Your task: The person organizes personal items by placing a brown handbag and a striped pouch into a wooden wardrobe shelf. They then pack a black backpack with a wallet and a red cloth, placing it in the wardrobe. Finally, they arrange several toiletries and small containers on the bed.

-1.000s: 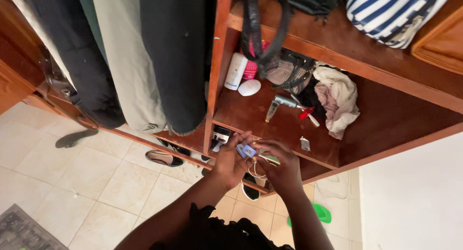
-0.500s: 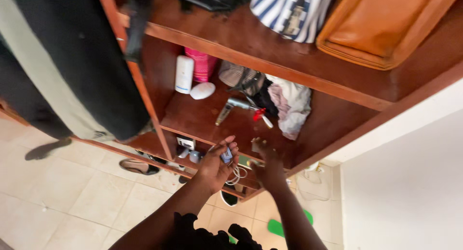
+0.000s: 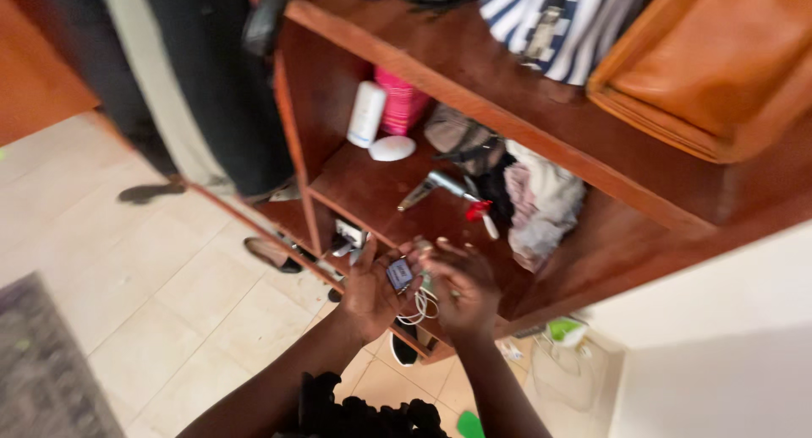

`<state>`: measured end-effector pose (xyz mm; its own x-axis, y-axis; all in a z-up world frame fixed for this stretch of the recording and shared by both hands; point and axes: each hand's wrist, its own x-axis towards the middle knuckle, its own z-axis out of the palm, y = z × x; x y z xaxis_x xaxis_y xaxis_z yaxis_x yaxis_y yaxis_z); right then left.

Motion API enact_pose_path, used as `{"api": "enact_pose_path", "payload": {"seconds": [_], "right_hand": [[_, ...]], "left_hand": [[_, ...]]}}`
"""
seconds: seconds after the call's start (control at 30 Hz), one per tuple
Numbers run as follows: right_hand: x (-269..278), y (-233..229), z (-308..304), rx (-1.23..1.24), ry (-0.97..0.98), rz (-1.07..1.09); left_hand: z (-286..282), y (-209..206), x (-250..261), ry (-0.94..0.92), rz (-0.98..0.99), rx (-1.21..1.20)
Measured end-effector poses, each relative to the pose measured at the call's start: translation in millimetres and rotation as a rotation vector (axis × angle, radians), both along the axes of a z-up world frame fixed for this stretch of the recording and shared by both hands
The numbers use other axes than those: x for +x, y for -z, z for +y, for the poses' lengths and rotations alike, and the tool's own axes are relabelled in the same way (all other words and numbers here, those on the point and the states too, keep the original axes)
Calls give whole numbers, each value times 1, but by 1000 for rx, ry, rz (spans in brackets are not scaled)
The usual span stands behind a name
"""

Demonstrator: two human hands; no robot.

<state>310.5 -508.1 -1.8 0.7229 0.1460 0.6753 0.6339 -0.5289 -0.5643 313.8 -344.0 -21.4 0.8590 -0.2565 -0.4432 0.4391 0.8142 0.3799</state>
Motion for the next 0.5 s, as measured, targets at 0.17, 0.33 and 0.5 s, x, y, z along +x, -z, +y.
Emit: {"api": "enact_pose_path", "payload": {"seconds": [0.17, 0.33, 0.5], "right_hand": [[-8, -17, 28, -158, -230, 154], [-13, -38, 42, -164, -379, 141], [-21, -49, 86, -250, -557, 273]], "left_hand": [[34, -22, -17, -12, -68, 44], [65, -30, -42, -134, -135, 5], [92, -39, -77, -168, -202, 85]]}}
